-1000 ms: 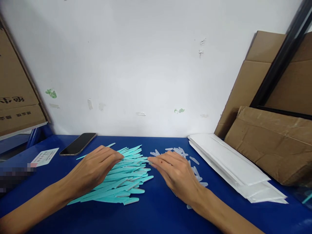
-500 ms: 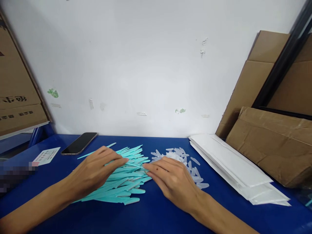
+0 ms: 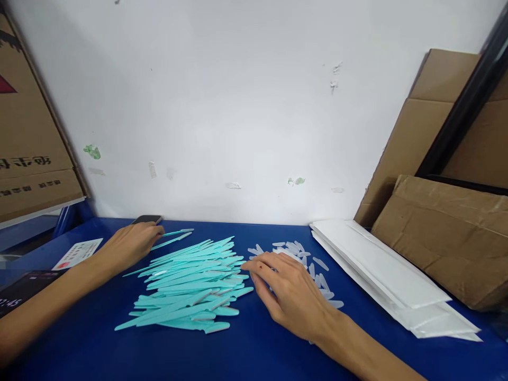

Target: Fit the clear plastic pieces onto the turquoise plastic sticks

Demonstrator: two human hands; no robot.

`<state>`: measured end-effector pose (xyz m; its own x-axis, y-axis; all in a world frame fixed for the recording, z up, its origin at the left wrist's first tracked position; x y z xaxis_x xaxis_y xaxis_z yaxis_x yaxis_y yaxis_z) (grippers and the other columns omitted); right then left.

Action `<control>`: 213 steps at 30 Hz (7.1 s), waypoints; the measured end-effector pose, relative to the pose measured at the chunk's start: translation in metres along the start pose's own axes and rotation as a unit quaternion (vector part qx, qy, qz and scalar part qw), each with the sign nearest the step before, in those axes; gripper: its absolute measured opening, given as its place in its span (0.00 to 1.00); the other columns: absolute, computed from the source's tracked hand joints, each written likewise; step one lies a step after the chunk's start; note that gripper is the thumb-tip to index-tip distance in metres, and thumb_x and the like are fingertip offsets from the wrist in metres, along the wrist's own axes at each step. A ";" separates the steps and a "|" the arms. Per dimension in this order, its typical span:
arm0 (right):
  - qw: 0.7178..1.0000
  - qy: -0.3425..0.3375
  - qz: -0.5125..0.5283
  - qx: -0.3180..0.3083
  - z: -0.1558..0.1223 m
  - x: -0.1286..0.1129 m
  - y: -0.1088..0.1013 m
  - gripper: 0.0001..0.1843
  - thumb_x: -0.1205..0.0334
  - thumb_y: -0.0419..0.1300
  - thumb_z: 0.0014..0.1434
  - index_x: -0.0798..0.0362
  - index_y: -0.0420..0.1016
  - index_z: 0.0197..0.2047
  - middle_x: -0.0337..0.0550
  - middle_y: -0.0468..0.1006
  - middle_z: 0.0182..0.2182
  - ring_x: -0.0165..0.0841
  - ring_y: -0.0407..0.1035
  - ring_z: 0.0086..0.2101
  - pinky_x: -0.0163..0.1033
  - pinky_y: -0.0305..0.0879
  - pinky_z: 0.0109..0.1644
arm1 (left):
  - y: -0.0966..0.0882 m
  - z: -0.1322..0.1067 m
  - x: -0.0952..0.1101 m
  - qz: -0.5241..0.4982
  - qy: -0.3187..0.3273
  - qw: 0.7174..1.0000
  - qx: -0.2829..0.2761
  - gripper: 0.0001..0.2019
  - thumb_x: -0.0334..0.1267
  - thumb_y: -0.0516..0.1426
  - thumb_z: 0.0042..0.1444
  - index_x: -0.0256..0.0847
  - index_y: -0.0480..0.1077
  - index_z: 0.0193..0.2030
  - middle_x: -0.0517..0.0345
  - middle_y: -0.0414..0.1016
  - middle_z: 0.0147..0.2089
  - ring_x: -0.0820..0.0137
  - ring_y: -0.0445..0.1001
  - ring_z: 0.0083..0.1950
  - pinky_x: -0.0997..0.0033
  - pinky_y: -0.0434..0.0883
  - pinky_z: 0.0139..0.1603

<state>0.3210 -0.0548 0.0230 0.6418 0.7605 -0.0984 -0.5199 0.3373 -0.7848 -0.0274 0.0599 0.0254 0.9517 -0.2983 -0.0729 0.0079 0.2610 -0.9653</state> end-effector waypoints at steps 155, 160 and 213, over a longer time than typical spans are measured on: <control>0.998 0.067 -0.011 0.007 0.003 0.008 -0.001 0.07 0.58 0.57 0.70 0.50 0.71 0.39 0.38 0.77 0.31 0.32 0.71 0.28 0.37 0.64 0.35 | 0.004 -0.005 0.032 -0.077 0.104 0.991 -0.038 0.14 0.43 0.50 0.66 0.45 0.77 0.43 0.52 0.79 0.44 0.61 0.78 0.42 0.67 0.68 0.38; 0.997 0.064 -0.035 0.014 0.002 0.012 -0.002 0.09 0.58 0.56 0.71 0.50 0.72 0.38 0.38 0.78 0.30 0.32 0.71 0.28 0.38 0.64 0.34 | 0.010 -0.004 0.027 -0.068 0.099 0.992 -0.037 0.13 0.37 0.48 0.66 0.45 0.75 0.42 0.53 0.78 0.45 0.61 0.78 0.43 0.67 0.67 0.38; 0.996 -0.032 -0.041 0.077 0.006 0.015 -0.014 0.09 0.68 0.59 0.69 0.50 0.78 0.49 0.43 0.83 0.38 0.36 0.75 0.38 0.47 0.65 0.47 | -0.016 -0.041 0.101 -0.111 0.320 0.912 0.233 0.09 0.25 0.49 0.70 0.39 0.64 0.51 0.56 0.77 0.40 0.67 0.73 0.38 0.60 0.66 0.48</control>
<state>0.3342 -0.0443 0.0363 0.6506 0.7594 0.0046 -0.5509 0.4761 -0.6854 0.0566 -0.0119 0.0233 0.5381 -0.8266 -0.1650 0.4498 0.4471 -0.7731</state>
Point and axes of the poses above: each hand's wrist, its own z-axis towards the middle knuckle, its own y-axis out of the palm, x = y × z, the point moved 3 cm from there along z, towards the middle knuckle
